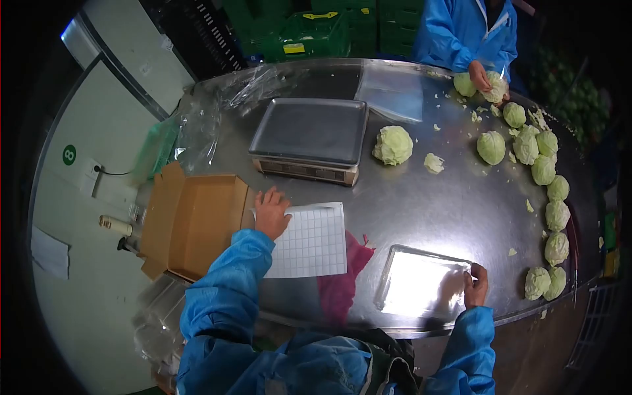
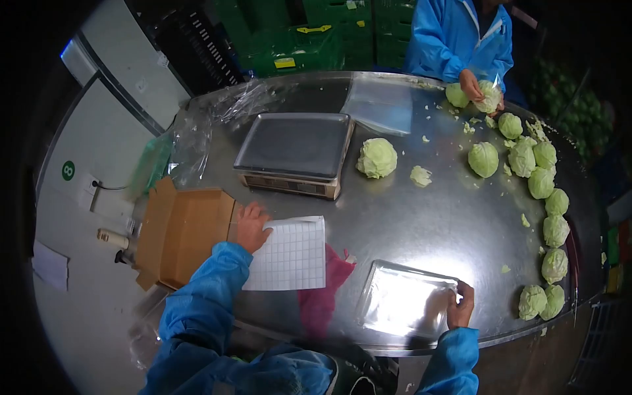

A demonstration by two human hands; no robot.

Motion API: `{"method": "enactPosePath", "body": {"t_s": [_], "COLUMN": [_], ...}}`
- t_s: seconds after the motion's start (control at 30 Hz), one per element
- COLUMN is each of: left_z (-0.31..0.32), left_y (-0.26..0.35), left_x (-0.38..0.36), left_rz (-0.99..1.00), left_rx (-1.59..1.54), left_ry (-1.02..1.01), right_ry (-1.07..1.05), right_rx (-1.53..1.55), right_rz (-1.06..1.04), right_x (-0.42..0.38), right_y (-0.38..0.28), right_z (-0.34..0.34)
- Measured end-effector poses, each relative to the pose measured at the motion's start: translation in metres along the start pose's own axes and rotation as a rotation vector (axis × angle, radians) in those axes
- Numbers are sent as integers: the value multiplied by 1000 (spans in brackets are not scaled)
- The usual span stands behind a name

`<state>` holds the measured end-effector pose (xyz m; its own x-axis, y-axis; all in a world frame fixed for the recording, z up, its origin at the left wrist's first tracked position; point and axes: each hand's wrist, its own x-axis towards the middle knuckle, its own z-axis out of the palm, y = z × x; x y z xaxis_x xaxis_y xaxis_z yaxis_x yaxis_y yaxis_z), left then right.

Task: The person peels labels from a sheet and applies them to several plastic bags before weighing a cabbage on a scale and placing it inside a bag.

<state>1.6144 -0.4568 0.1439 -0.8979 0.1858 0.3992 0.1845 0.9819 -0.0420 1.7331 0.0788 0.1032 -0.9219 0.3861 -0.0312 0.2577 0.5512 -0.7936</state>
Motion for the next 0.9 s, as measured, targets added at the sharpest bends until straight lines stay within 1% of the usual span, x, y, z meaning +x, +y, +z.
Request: {"method": "enactPosePath", "body": {"t_s": [0.03, 0.07, 0.1, 0.13, 0.17, 0.2, 0.23, 0.27, 0.3, 0.37, 0.4, 0.43, 0.5, 0.53, 0.57, 0.6, 0.63, 0.7, 0.73, 0.77, 0.8, 0.83, 0.9], "left_z": [10, 16, -2, -21, -49, -74, -101, -122, -139, -162, -165, -166, -143, -129, -113, -99, -87, -73, -72, -72, -73, -73, -71], "left_y": [-12, -16, -7, 3, 16, 30, 46, 60, 73, 97, 105, 112, 125, 128, 129, 129, 128, 124, 122, 119, 115, 111, 102], "left_x": [0, 1, 13, 23, 37, 47, 57, 65, 65, 48, 36, 22, -9, -27, -47, -67, -88, -121, -132, -139, -143, -144, -142], "left_rz": [-10, -17, -8, -42, -77, -67, 11, 89, 101, 315, 350, 386, 289, 294, 246, 196, 191, 120, 112, 61, 12, 8, 19], "left_rx": [-59, -122, -130, -246, -361, -372, -435, -499, -516, -589, -657, -726, -782, -798, -784, -766, -777, -782, -781, -786, -789, -785, -718], "left_ry": [-92, -186, -186, -99, -11, -14, 141, 300, 303, 409, 416, 418, 400, 391, 301, 208, 192, -4, -14, -28, -38, -39, -95], "right_ry": [-44, -110, -177, -254, -328, -402, -474, -576, -676, -797, -748, -860, -818, -696, -568, -412, -263, -146, -212, -279, -336, -546, -441], "right_rx": [141, 223, 302, 392, 484, 547, 610, 776, 945, 1273, 1270, 1416, 1402, 1330, 1304, 1225, 1138, 963, 906, 853, 813, 674, 660], "right_rz": [59, 26, -4, 93, 189, 241, 294, 316, 332, 440, 512, 492, 508, 501, 471, 506, 539, 583, 585, 581, 638, 594, 778], "right_x": [-1, 2, 2, -2, -8, -13, -16, -18, -19, -16, -20, -19, -28, -32, -36, -39, -41, -57, -67, -80, -95, -103, -127], "right_y": [-23, -22, -31, -42, -75, -100, -121, -137, -149, -166, -180, -173, -180, -179, -170, -157, -144, -123, -108, -96, -98, -74, -82], "right_z": [4, 12, 19, 23, 32, 40, 47, 53, 57, 66, 58, 59, 51, 52, 55, 58, 60, 57, 55, 55, 54, 57, 68]}}
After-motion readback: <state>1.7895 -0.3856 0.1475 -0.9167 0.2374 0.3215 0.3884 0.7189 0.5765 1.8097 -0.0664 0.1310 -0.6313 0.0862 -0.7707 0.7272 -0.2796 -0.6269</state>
